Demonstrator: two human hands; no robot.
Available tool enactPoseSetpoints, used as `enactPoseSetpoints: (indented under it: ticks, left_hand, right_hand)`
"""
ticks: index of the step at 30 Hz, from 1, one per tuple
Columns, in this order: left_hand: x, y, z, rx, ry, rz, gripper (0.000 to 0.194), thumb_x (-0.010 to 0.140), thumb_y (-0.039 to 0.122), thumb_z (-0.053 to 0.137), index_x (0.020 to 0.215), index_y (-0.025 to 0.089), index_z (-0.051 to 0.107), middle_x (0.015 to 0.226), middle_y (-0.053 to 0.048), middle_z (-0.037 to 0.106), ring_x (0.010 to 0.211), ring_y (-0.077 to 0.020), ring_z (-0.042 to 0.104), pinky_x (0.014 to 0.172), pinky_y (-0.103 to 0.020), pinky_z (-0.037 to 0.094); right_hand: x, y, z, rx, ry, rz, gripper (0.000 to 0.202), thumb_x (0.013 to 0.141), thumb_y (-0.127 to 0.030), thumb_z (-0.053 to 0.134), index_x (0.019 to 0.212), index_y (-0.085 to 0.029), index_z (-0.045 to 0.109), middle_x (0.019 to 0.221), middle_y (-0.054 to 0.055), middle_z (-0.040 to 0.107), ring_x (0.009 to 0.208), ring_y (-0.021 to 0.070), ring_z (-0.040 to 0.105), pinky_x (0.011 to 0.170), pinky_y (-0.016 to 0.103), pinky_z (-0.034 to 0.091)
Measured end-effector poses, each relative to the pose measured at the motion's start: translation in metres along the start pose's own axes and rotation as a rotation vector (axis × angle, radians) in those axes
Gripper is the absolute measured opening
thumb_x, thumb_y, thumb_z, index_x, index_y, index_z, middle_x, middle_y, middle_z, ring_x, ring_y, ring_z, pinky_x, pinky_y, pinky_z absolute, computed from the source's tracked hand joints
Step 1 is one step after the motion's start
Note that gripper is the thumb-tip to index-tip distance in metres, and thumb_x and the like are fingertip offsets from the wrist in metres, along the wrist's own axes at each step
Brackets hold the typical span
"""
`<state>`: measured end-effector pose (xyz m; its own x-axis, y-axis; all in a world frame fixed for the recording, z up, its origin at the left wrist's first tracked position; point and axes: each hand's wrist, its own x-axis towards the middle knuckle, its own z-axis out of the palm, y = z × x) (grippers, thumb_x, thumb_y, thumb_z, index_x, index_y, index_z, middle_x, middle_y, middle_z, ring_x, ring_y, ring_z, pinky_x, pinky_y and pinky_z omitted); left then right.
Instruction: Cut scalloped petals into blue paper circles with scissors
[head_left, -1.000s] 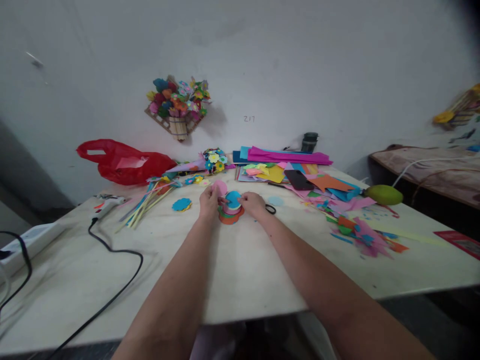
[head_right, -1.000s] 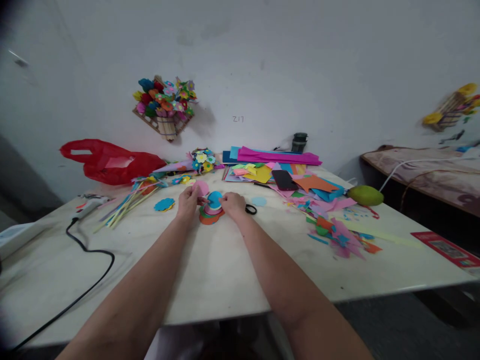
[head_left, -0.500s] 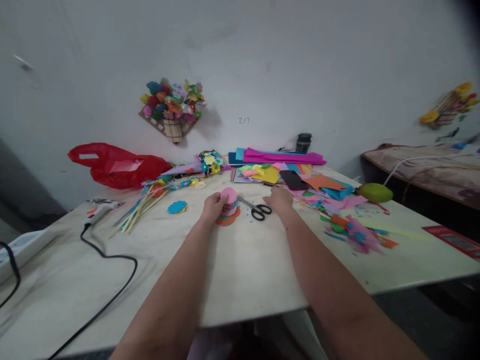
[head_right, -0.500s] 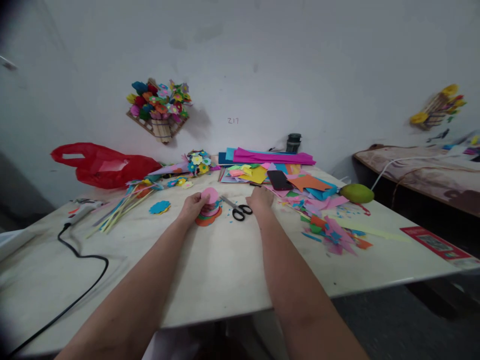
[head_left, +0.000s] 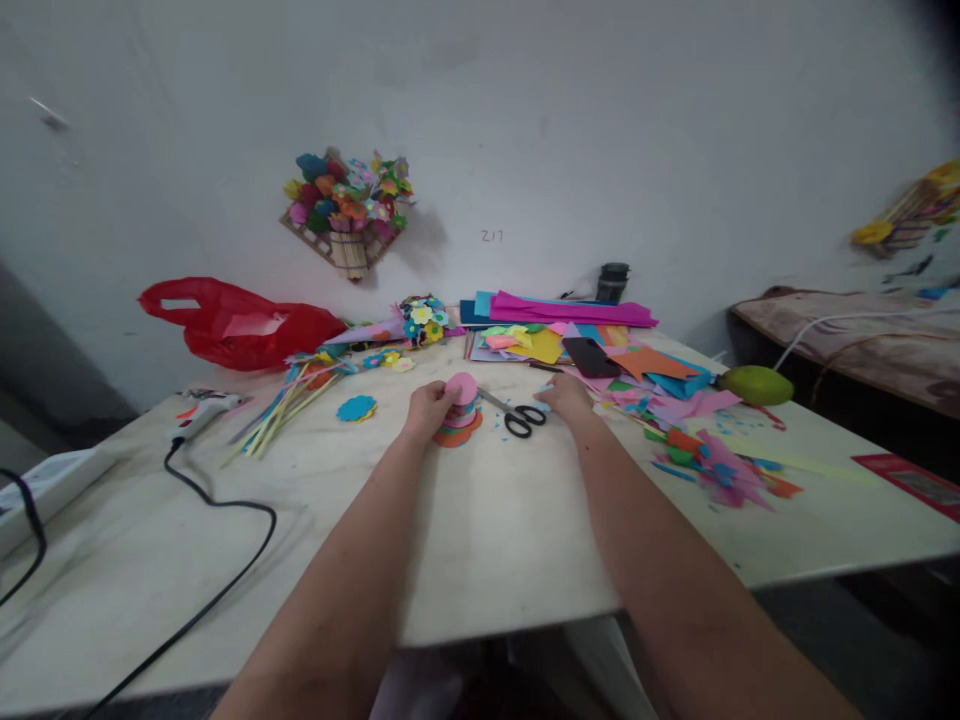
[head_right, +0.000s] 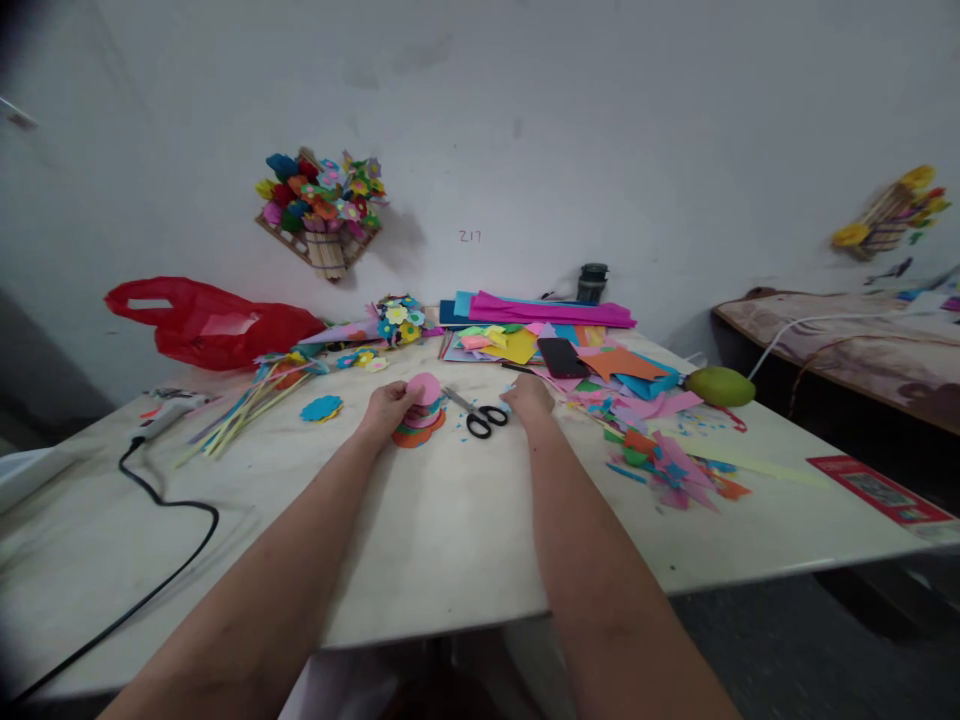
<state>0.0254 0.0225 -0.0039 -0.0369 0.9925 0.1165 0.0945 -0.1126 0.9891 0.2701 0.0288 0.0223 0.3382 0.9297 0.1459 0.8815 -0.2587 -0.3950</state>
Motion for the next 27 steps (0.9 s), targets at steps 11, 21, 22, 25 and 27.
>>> enactPoseSetpoints:
  ticks: [11,21,22,25,27]
  left_hand:
    - [-0.001,0.003,-0.002,-0.104,0.012,0.021,0.036,0.079,0.046,0.077,0.071,0.017,0.059,0.059,-0.005,0.068,0.05,-0.0164,0.064,0.049,-0.026,0.048]
    - [0.0,0.001,0.0,-0.155,-0.121,0.002,0.037,0.078,0.047,0.079,0.076,0.016,0.06,0.062,-0.004,0.069,0.057,-0.0154,0.067,0.058,-0.025,0.054]
    - [-0.001,0.002,0.0,-0.167,-0.126,0.002,0.038,0.076,0.048,0.081,0.075,0.016,0.06,0.062,-0.003,0.068,0.056,-0.0147,0.067,0.059,-0.024,0.054]
    - [-0.003,0.002,0.0,-0.188,-0.134,-0.003,0.043,0.071,0.05,0.085,0.072,0.016,0.058,0.063,-0.001,0.066,0.055,-0.0128,0.065,0.058,-0.024,0.054]
    - [-0.004,0.003,0.0,-0.193,-0.149,-0.017,0.045,0.07,0.05,0.086,0.071,0.016,0.057,0.061,0.0,0.064,0.054,-0.012,0.064,0.058,-0.023,0.054]
  right_hand:
    - [-0.011,-0.025,0.002,0.818,-0.008,-0.106,0.021,0.088,-0.025,0.06,0.093,-0.012,0.075,0.077,0.003,0.069,0.058,0.0128,0.06,0.059,0.024,0.053]
    - [-0.041,-0.053,0.014,1.035,-0.279,-0.165,0.016,0.076,-0.01,0.071,0.092,-0.013,0.072,0.059,-0.003,0.062,0.047,0.0075,0.051,0.045,0.017,0.044]
    - [-0.043,-0.053,0.015,1.037,-0.299,-0.183,0.013,0.075,-0.011,0.072,0.089,-0.013,0.072,0.057,-0.003,0.061,0.047,0.0078,0.052,0.043,0.017,0.042]
    - [-0.044,-0.054,0.017,1.078,-0.347,-0.215,0.009,0.073,-0.014,0.077,0.076,-0.014,0.069,0.052,-0.002,0.06,0.044,0.0086,0.052,0.042,0.018,0.041]
    - [-0.043,-0.053,0.02,1.116,-0.355,-0.228,0.014,0.07,-0.017,0.08,0.069,-0.015,0.066,0.051,-0.003,0.06,0.042,0.0086,0.05,0.044,0.02,0.042]
